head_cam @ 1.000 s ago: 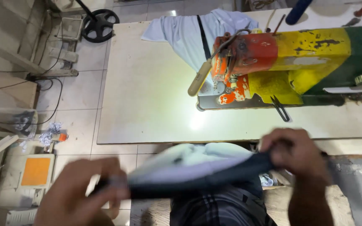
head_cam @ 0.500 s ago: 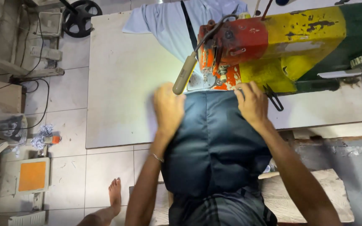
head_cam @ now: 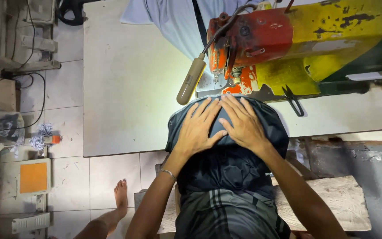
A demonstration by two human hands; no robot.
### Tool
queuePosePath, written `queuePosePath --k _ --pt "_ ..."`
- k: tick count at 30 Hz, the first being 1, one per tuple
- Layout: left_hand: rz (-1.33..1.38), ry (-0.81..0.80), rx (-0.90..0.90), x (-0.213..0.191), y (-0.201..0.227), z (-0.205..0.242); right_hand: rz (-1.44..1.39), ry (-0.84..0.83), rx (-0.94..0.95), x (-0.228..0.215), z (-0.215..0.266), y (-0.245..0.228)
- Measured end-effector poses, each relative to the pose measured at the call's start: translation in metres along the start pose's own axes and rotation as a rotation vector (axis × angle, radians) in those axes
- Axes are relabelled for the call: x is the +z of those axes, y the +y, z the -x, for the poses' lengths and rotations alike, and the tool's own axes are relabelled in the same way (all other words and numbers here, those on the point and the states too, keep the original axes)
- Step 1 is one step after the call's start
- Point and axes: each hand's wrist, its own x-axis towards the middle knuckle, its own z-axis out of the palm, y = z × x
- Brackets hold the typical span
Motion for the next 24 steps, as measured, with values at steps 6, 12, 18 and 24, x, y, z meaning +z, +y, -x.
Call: queuePosePath --k 6,12,18,24 --pt "0.054 -0.092 -0.049 -0.012 -0.008 -0.005 0.149 -0.123 -0.152 -0.013 -0.007 0.013" --pt "0.062 -0.168 -0.055 -0.018 -0.009 -0.010 0.169 -0.184 -0.130 -0.011 -0.004 0.013" --pt "0.102 -0.200 -0.072 -0.027 -0.004 -0.011 0.122 -0.237 -0.077 -0.015 -0.004 0.008" --pt "0.162 -0.191 -0.119 -0.021 -0.014 -0.012 0.174 -0.221 -0.136 -0.011 0.002 0.020"
